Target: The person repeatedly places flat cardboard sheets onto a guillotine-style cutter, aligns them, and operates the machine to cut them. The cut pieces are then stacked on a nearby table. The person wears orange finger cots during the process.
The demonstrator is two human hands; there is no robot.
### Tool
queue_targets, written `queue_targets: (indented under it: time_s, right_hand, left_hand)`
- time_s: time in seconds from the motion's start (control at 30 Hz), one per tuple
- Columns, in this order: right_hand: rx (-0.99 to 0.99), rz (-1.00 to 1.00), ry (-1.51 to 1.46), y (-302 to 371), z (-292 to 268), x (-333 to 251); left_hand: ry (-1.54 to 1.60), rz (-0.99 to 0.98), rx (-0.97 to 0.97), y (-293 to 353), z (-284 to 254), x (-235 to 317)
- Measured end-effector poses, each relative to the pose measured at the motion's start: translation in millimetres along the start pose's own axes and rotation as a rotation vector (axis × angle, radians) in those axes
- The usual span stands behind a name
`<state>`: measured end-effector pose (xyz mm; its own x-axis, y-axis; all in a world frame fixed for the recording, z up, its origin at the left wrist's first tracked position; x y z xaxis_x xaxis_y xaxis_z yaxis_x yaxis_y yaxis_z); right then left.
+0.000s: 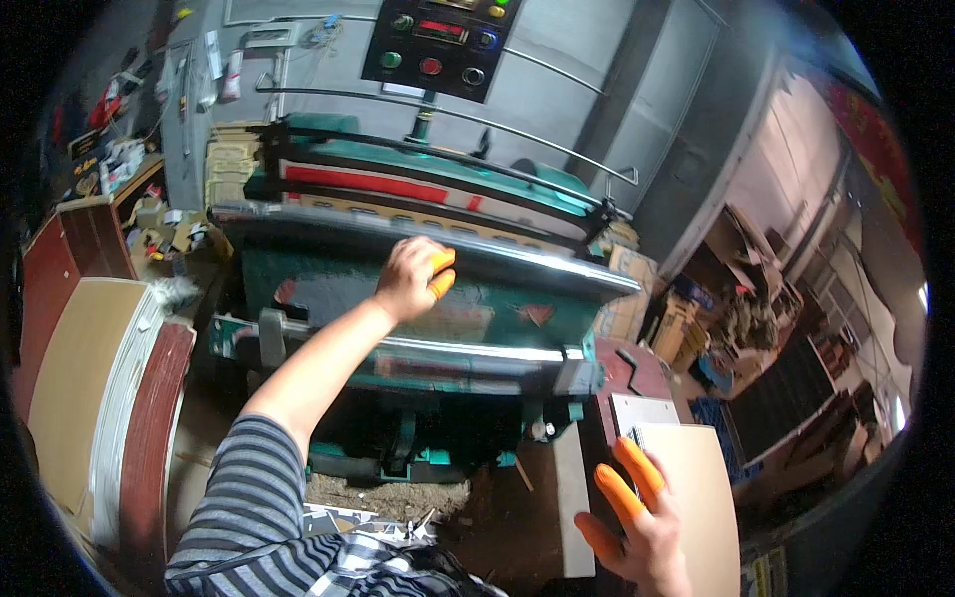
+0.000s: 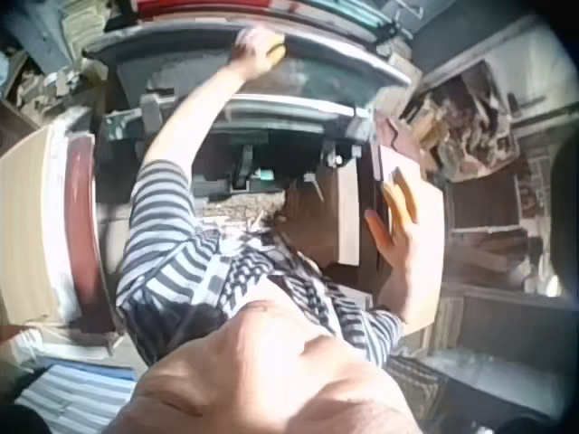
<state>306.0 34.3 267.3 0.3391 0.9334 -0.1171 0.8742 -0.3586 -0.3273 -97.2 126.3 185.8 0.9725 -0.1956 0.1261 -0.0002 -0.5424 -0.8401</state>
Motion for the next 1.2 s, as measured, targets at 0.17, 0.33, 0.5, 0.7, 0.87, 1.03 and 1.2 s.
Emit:
queue_targets:
  time_s: [0.17, 0.33, 0.5, 0.7, 0.87, 1.03, 1.2]
  right_hand:
    - [0.006, 0.315, -0.247, 46.8, 83.4, 51.6]
    - [-0.109, 0.472, -0.337, 74.3, 200.4, 76.5]
    - [-0.228, 0.32, -0.251, 77.1, 225.0, 78.4]
    - [-0.235, 0.316, -0.217, 90.9, 212.4, 72.3]
    - [-0.247, 0.412, -0.256, 126.2, 201.5, 89.1]
    - [-0.183, 0.523, -0.254, 167.7, 186.0, 92.5]
    - [-0.135, 0.601, -0.277, 202.6, 187.1, 102.3]
  left_hand:
    - [0.471, 0.079, -0.281, 108.6, 38.6, 93.3]
    - [0.433, 0.01, -1.058, 240.7, 33.4, 114.6]
    - [0.37, -0.226, -0.906, 216.3, -45.3, 119.0]
    - [0.29, 0.055, -0.476, 134.1, -100.3, 186.4]
    - [0.247, 0.211, -0.231, 82.6, -127.4, 216.3]
    - [0.15, 0.195, 0.058, 50.1, -139.7, 219.3]
    - [-0.067, 0.157, 0.079, 16.7, -139.9, 211.4]
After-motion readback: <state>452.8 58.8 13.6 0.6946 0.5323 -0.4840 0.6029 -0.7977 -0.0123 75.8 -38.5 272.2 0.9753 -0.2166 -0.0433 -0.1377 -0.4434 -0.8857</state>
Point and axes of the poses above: each hand's wrist, its own y-axis away from the middle knuckle, its own z-axis out of the palm, x = y × z, the point moved 5 cm from there along -y, towards the middle knuckle, and after that the axes turned 13 degrees about -x, right-handed, at the moved point
